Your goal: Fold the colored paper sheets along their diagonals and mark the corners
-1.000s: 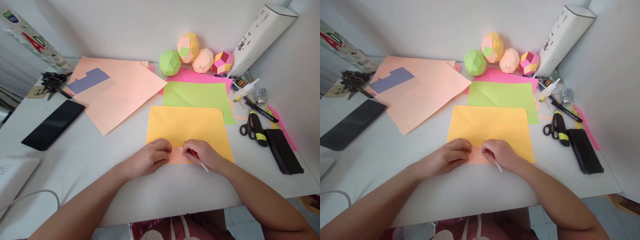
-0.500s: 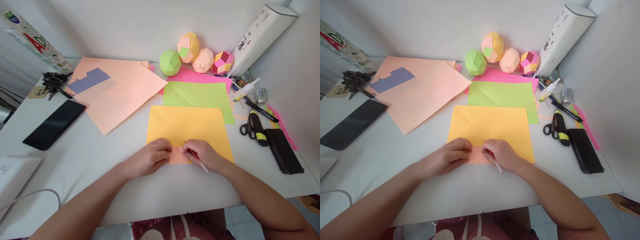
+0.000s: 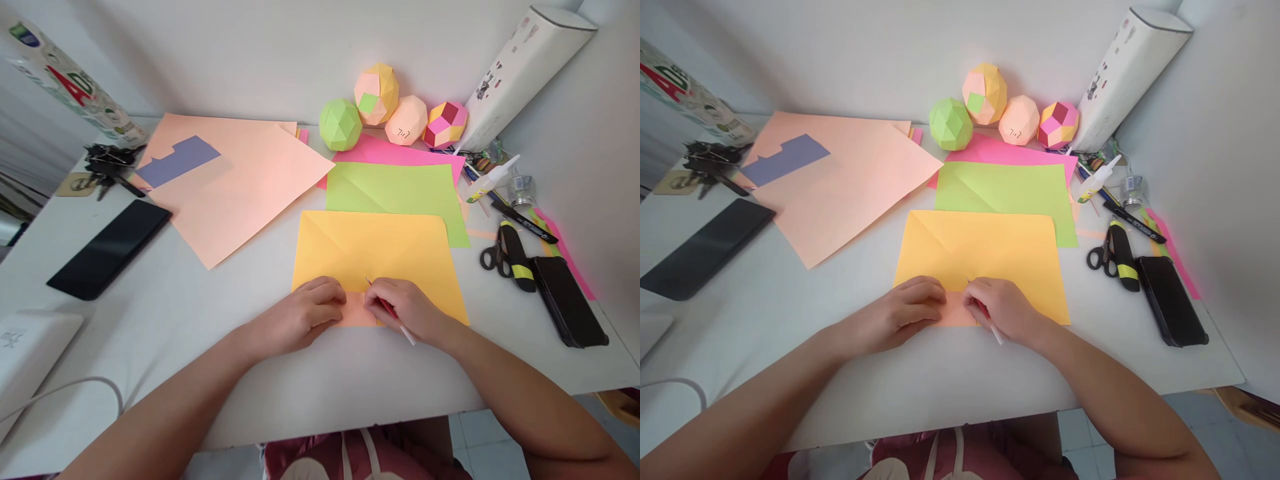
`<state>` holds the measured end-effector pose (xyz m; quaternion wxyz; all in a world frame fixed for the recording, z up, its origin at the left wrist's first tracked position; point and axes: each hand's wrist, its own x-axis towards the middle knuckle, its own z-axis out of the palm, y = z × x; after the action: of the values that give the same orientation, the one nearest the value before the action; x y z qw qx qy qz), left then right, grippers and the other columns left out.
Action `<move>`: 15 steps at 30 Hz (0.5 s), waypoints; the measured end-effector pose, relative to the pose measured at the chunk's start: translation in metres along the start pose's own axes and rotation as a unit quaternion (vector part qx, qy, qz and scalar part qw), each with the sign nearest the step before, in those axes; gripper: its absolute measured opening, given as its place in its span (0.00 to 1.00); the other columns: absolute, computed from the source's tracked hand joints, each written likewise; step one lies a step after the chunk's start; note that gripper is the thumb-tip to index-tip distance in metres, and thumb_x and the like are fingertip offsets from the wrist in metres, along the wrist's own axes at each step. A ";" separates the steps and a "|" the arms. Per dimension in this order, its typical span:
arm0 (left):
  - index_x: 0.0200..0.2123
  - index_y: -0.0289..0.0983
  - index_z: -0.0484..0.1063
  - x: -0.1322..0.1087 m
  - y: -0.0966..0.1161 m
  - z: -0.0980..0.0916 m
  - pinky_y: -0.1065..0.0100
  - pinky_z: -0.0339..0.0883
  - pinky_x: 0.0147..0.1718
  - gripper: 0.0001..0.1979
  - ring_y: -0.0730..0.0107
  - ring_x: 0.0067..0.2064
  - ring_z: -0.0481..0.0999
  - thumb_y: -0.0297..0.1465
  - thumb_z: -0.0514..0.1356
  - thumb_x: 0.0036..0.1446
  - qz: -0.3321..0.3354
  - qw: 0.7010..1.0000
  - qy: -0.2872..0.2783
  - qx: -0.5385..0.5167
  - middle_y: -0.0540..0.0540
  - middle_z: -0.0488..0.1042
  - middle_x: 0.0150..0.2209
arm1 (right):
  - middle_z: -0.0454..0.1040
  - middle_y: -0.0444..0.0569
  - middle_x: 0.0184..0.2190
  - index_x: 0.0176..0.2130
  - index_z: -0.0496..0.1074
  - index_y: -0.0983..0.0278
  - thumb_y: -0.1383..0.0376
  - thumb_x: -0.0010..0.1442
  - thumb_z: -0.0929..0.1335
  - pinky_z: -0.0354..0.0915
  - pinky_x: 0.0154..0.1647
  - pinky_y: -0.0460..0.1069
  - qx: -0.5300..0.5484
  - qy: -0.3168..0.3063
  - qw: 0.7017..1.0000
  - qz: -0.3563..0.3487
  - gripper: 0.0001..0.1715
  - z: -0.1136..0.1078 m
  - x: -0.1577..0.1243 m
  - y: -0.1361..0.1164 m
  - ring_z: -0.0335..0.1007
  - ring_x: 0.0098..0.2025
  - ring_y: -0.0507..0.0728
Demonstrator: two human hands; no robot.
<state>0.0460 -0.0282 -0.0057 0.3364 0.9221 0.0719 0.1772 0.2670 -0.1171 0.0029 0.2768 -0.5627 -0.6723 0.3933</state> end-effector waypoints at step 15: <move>0.41 0.34 0.72 0.003 0.008 0.000 0.60 0.70 0.46 0.14 0.61 0.50 0.71 0.18 0.47 0.63 0.030 0.999 -0.016 -0.009 0.39 0.74 0.43 | 0.63 0.42 0.23 0.28 0.65 0.60 0.71 0.60 0.62 0.58 0.25 0.46 -0.001 -0.013 1.000 0.008 0.10 0.000 0.000 0.002 0.57 0.26 0.51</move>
<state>0.0489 -0.0334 0.0000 0.3402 0.9235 0.0370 0.1734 0.2680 -0.1174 0.0013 0.2643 -0.5632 -0.6721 0.4017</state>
